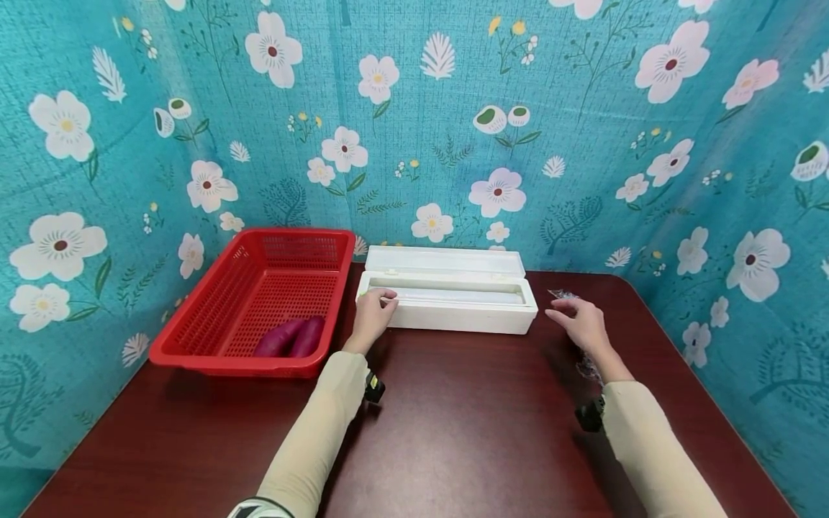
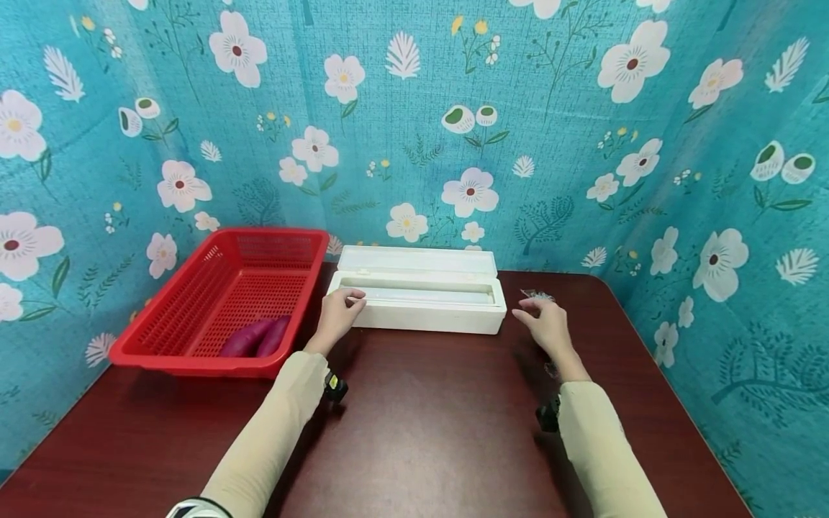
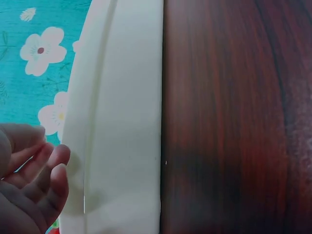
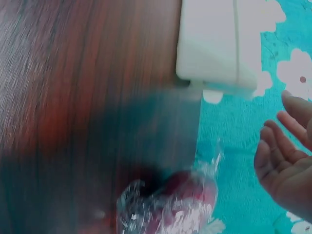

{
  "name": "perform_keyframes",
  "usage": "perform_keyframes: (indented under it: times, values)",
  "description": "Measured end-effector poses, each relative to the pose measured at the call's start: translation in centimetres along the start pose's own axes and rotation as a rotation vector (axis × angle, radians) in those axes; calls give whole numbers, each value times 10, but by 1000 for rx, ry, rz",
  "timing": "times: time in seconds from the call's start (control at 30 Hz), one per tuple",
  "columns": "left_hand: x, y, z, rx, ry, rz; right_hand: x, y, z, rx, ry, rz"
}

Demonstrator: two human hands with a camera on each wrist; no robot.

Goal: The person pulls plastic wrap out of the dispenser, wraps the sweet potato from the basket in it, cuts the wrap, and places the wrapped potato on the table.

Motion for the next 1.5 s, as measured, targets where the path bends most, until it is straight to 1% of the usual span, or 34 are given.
perform_keyframes:
  times: [0.1,0.2,0.27,0.37,0.43,0.53,0.63,0.73,0.83,0.97,1.07,1.17,1.23,1.3,1.37,1.43,1.5]
  values:
    - [-1,-3,-2,-75,0,49,-6,12,-10,-19,-34,-10]
    - [0,-6,-4,-129,1,89,-11,21,-20,-28,-73,-6]
    - [0,-8,-6,-138,-2,109,-15,27,-27,-30,-114,0]
    - [0,-10,-6,-137,11,124,-21,33,-37,-19,-172,6]
    - [-2,-11,-5,-147,23,132,-24,37,-41,-7,-186,-4]
    - [-3,-13,-4,-175,28,144,-27,45,-42,21,-177,-44]
    - [-4,-18,-7,-211,6,164,-29,52,-41,44,-168,-93]
    - [-4,-23,-10,-225,-21,184,-30,55,-43,68,-176,-117]
    - [-4,-25,-12,-233,-39,187,-32,58,-44,84,-188,-146]
    - [-5,-24,-14,-270,-68,157,-33,63,-47,109,-192,-217]
    - [-7,-19,-13,-337,-68,116,-35,65,-48,133,-182,-268]
    - [-8,-16,-8,-410,-45,74,-37,64,-49,152,-182,-277]
    - [-9,-13,-6,-461,-51,39,-39,64,-49,156,-186,-269]
    - [-10,-12,-6,-502,-82,-1,-40,64,-50,162,-188,-258]
    - [-12,-10,-10,-531,-137,-46,-41,65,-50,165,-168,-253]
    - [-14,-10,-14,-548,-193,-87,-42,65,-49,172,-146,-253]
    - [-16,-10,-18,-541,-241,-109,-42,65,-48,174,-121,-252]
Point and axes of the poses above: each hand's wrist, its own x-axis away from the middle knuckle, its own y-axis out of the palm, z = x × y, the point moved 10 cm from there along -x, towards the middle knuckle, and after that the axes turned 4 degrees about x, right-handed, at the moved point
